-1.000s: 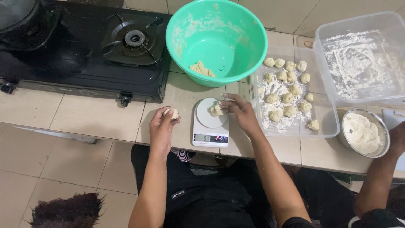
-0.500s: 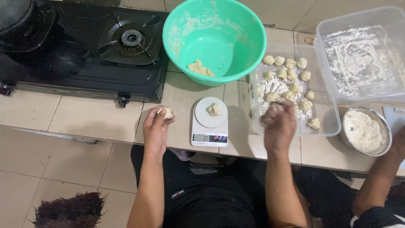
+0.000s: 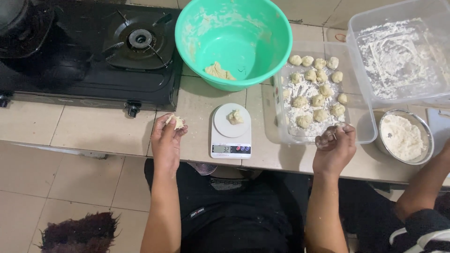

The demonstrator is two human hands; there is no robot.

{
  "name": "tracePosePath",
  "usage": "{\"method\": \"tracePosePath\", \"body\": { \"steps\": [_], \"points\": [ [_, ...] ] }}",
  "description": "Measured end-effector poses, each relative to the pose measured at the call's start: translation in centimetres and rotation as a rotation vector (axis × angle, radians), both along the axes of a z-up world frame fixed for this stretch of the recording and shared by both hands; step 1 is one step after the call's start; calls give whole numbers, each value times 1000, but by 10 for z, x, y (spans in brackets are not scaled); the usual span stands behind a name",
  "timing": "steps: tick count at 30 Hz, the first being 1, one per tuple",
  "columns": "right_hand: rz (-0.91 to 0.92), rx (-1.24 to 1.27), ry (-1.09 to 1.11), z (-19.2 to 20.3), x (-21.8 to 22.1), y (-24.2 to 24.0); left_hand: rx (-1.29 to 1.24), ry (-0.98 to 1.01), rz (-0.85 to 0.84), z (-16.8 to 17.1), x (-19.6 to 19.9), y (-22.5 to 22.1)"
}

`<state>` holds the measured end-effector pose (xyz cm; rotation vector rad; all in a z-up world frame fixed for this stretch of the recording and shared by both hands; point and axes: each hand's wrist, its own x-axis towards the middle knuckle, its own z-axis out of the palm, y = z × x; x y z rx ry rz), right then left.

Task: Weighing small portions of dough on a digital scale and rolling them into uniform balls.

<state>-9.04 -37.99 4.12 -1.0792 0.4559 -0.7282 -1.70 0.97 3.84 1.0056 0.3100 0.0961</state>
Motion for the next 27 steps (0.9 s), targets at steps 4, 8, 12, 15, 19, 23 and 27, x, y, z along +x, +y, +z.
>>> {"method": "tracePosePath", "body": {
  "steps": [4,8,12,15,19,23,27],
  "points": [
    [16,-74,3,3,3,13,-10,1,-8,-7,0,3],
    [92,-189,10,9,8,33,-30,3,-22,-5,-2,5],
    [149,-259,6,3,12,44,-46,3,-31,0,-5,6],
    [179,-282,50,3,14,50,-57,-2,-29,-5,-4,6],
    [197,-300,45,3,11,53,-60,0,-40,-5,-5,6],
    [209,-316,58,0,9,52,-40,3,-63,-5,-5,4],
    [240,-339,81,3,9,52,-15,-14,-88,-8,-4,3]
  ]
}}
